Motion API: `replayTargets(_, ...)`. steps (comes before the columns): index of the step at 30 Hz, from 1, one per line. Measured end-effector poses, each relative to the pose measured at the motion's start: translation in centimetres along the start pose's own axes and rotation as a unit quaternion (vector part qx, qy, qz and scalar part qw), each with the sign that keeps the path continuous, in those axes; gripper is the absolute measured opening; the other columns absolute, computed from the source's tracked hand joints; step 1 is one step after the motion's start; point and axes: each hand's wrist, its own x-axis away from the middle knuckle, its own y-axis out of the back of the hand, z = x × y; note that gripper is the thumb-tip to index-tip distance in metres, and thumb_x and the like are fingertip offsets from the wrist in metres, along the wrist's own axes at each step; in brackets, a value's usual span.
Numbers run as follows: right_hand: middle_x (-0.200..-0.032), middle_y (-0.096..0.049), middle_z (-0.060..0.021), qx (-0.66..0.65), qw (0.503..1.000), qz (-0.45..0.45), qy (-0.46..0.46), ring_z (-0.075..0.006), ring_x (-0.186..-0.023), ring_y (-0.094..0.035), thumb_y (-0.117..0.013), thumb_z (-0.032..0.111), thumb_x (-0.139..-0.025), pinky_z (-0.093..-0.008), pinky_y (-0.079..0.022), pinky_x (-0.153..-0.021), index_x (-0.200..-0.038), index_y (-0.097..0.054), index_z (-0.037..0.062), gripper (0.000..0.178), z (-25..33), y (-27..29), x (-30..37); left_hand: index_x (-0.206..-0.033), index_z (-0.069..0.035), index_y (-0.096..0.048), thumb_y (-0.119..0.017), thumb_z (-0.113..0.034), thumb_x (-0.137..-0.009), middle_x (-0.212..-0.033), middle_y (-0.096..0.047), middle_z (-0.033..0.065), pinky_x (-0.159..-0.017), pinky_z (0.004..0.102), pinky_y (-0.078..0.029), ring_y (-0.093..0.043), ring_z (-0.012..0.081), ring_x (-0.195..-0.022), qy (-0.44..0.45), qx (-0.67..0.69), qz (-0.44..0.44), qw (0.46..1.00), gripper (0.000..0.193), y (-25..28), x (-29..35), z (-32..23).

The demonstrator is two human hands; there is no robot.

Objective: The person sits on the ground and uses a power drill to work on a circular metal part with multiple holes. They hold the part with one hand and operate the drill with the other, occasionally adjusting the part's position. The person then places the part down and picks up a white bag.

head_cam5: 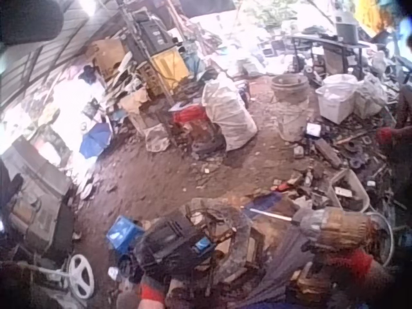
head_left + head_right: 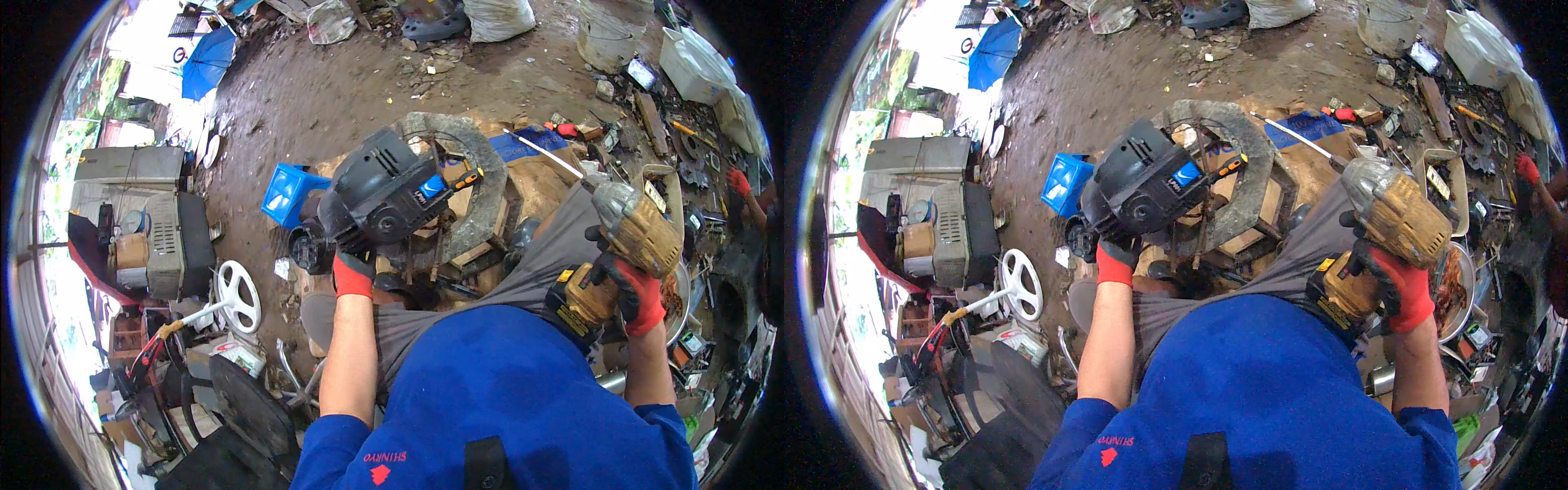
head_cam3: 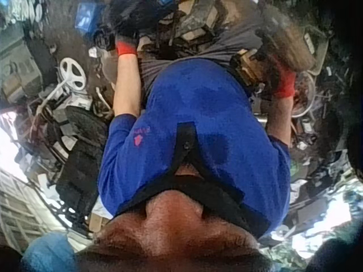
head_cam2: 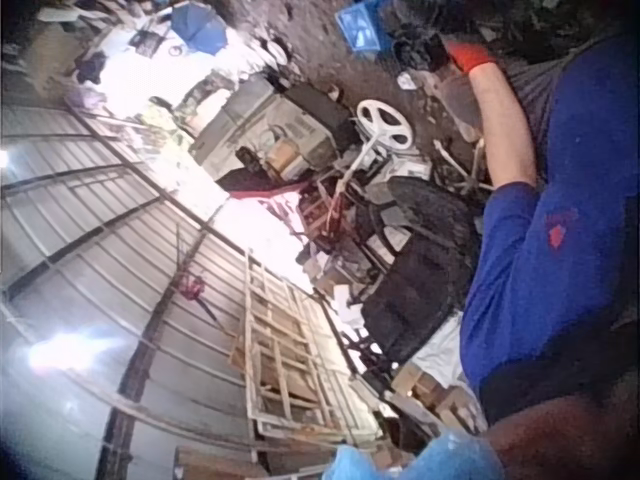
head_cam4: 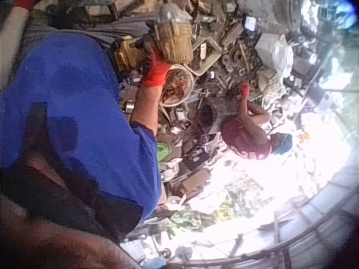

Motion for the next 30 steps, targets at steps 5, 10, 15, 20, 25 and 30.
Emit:
replayTargets(5, -0.123, -0.066, -0.0184, 0.037, 0.997, -0.055, -0.024, -0.0197, -0.082, -0.067, -0.069, 0.011, -0.094, -0.035, -0.057, -0.068, -0.132, -0.055, -0.0037, 0.043, -0.5, 0.3, 0.2, -0.134, -0.012, -0.056, -0.064, -0.016, -0.091, -0.129, -0.065, 0.0055, -0.095, 0.0409, -0.052, -0.062, 0.0232, -0.115, 0.022, 0.16, -0.13, 0.978, 0.044, -4.1, 0.4, -5.6)
replayTargets(10, -0.122, -0.066, -0.0179, 0.044, 0.997, -0.057, -0.018, -0.0186, -0.082, -0.066, -0.069, 0.01, -0.093, -0.0346, -0.057, -0.066, -0.131, -0.055, -0.0035, 0.042, -0.7, 0.4, 0.1, -0.139, -0.016, -0.052, -0.061, -0.022, -0.096, -0.13, -0.063, 0.002, -0.093, 0.0437, -0.053, -0.061, 0.0222, -0.117, 0.104, 0.273, -0.189, 0.938, 0.044, -5.3, 0.4, -12.4)
replayTargets(15, -0.121, -0.066, -0.017, 0.021, 0.999, -0.041, -0.022, -0.0182, -0.083, -0.066, -0.069, 0.009, -0.092, -0.0339, -0.057, -0.064, -0.13, -0.056, -0.0031, 0.041, 0.5, -1.1, -0.2, -0.139, -0.023, -0.053, -0.046, -0.046, -0.102, -0.133, -0.06, -0.0001, -0.095, 0.0484, -0.05, -0.059, 0.0208, -0.116, 0.102, 0.257, -0.186, 0.943, 0.043, -6.1, -0.1, -14.9)
replayTargets(20, -0.121, -0.066, -0.0174, 0.063, 0.998, -0.03, -0.007, -0.0182, -0.083, -0.066, -0.069, 0.009, -0.092, -0.0326, -0.056, -0.063, -0.13, -0.057, -0.0027, 0.042, 0.2, -0.2, -0.2, -0.139, -0.024, -0.053, -0.046, -0.05, -0.102, -0.133, -0.06, 0.0012, -0.096, 0.0491, -0.049, -0.058, 0.0228, -0.118, 0.106, 0.276, -0.195, 0.935, 0.046, -6.8, -0.8, -15.6)
replayTargets(25, -0.12, -0.068, -0.0167, -0.007, 0.999, -0.047, -0.012, -0.0174, -0.081, -0.066, -0.07, 0.01, -0.092, -0.0319, -0.056, -0.063, -0.129, -0.057, -0.0015, 0.041, 0.5, -1.1, 0.0, -0.139, -0.023, -0.053, -0.05, -0.045, -0.101, -0.134, -0.06, 0.0038, -0.092, 0.0486, -0.051, -0.06, 0.025, -0.116, 0.18, 0.266, -0.169, 0.932, 0.043, -4.6, -1.3, -13.3)
replayTargets(30, -0.118, -0.069, -0.0154, 0.02, 0.999, -0.041, -0.013, -0.017, -0.079, -0.067, -0.069, 0.01, -0.092, -0.0308, -0.056, -0.064, -0.128, -0.058, -0.0007, 0.039, 0.6, -1.3, -0.1, -0.124, -0.009, -0.063, -0.051, -0.038, -0.101, -0.116, -0.068, 0.0119, -0.087, 0.0453, -0.054, -0.068, 0.0303, -0.097, 0.141, 0.034, -0.114, 0.983, 0.039, -0.9, 1.3, -9.3)
